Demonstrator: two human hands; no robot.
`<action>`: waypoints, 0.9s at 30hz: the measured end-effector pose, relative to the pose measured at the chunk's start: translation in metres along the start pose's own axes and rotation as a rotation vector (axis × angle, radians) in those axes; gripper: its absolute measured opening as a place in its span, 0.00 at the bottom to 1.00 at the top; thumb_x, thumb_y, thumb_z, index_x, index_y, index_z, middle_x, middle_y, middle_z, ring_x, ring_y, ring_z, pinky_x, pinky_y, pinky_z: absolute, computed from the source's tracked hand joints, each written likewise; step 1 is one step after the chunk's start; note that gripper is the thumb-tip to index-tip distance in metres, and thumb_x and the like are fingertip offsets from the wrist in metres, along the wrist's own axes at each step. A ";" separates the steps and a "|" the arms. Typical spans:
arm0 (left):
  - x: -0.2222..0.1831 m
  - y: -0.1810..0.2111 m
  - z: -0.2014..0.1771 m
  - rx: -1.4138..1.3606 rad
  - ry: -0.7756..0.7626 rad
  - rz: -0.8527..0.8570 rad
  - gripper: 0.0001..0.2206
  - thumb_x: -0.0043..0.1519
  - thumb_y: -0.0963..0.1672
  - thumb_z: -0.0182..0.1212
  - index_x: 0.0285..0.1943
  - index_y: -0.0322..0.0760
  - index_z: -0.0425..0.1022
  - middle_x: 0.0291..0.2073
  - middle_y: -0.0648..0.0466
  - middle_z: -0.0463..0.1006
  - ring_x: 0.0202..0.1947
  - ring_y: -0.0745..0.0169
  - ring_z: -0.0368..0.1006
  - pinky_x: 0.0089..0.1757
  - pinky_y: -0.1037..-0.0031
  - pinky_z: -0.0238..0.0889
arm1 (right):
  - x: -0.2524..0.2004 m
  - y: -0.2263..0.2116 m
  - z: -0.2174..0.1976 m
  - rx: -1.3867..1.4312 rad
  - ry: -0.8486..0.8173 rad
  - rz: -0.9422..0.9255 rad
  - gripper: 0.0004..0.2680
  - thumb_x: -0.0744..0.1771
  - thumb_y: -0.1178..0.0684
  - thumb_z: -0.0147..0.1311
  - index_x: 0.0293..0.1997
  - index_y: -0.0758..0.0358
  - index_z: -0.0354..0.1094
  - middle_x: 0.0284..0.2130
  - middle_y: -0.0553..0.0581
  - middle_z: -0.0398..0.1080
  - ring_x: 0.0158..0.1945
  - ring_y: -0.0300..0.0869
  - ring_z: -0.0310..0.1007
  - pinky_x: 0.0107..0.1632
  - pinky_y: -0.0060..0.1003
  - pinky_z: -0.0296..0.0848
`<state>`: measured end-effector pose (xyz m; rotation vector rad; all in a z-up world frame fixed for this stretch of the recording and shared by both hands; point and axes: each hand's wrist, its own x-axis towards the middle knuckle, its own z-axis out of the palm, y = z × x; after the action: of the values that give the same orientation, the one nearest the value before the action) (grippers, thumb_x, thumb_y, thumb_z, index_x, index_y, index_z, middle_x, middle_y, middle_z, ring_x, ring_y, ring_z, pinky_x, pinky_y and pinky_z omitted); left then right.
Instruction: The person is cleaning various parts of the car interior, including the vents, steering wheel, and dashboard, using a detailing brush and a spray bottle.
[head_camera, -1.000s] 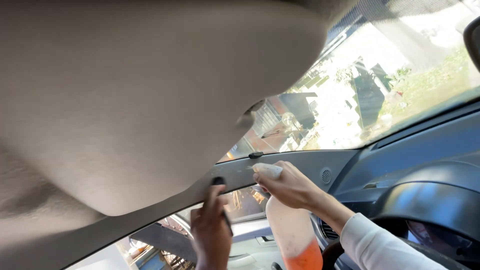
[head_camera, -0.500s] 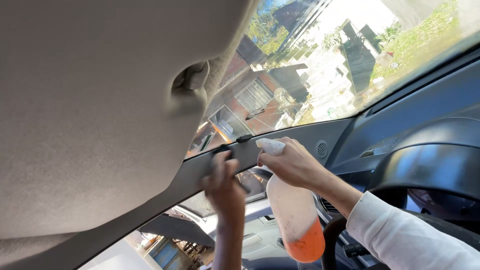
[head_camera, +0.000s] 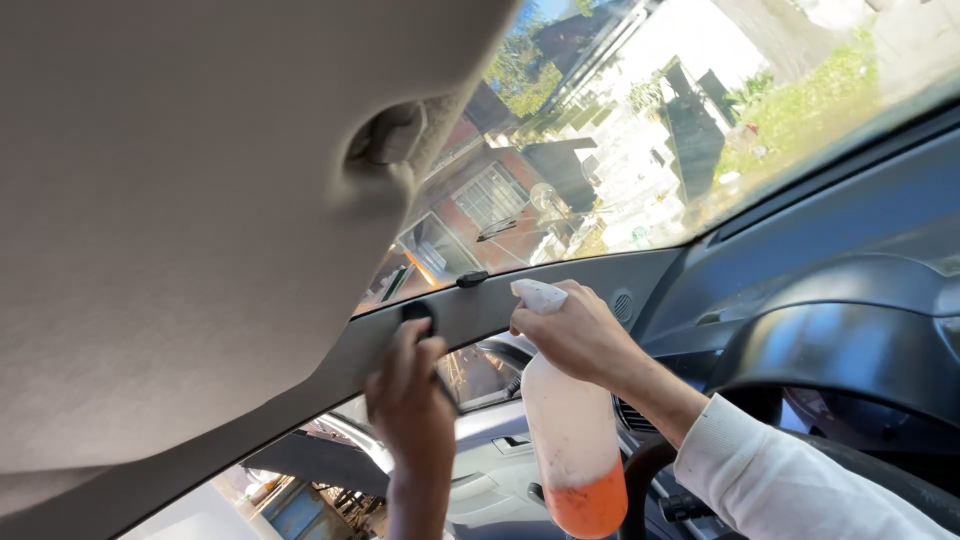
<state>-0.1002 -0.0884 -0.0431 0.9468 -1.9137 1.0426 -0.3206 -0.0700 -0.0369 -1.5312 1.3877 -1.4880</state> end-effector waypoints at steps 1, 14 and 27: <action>-0.011 -0.010 -0.024 0.040 0.059 -0.051 0.13 0.57 0.35 0.61 0.42 0.48 0.73 0.55 0.63 0.78 0.52 0.64 0.78 0.42 0.66 0.64 | -0.002 -0.001 0.003 0.014 -0.018 0.005 0.13 0.61 0.46 0.52 0.31 0.64 0.79 0.27 0.64 0.77 0.32 0.52 0.78 0.41 0.46 0.74; -0.039 -0.026 -0.038 0.143 -0.019 -0.071 0.13 0.56 0.35 0.64 0.42 0.45 0.70 0.61 0.62 0.76 0.57 0.67 0.74 0.46 0.65 0.59 | -0.018 -0.016 -0.016 0.126 0.031 0.156 0.11 0.61 0.47 0.52 0.35 0.62 0.76 0.26 0.66 0.77 0.29 0.54 0.81 0.37 0.50 0.77; -0.037 -0.008 0.019 -0.071 0.044 0.010 0.12 0.62 0.34 0.54 0.46 0.45 0.67 0.60 0.56 0.76 0.63 0.60 0.72 0.52 0.64 0.61 | -0.010 -0.004 -0.005 0.022 0.042 0.080 0.11 0.60 0.47 0.53 0.37 0.63 0.75 0.29 0.65 0.78 0.32 0.55 0.79 0.40 0.47 0.75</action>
<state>-0.0816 -0.0989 -0.0795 0.8680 -1.9089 0.9864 -0.3220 -0.0584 -0.0352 -1.4217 1.4349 -1.4899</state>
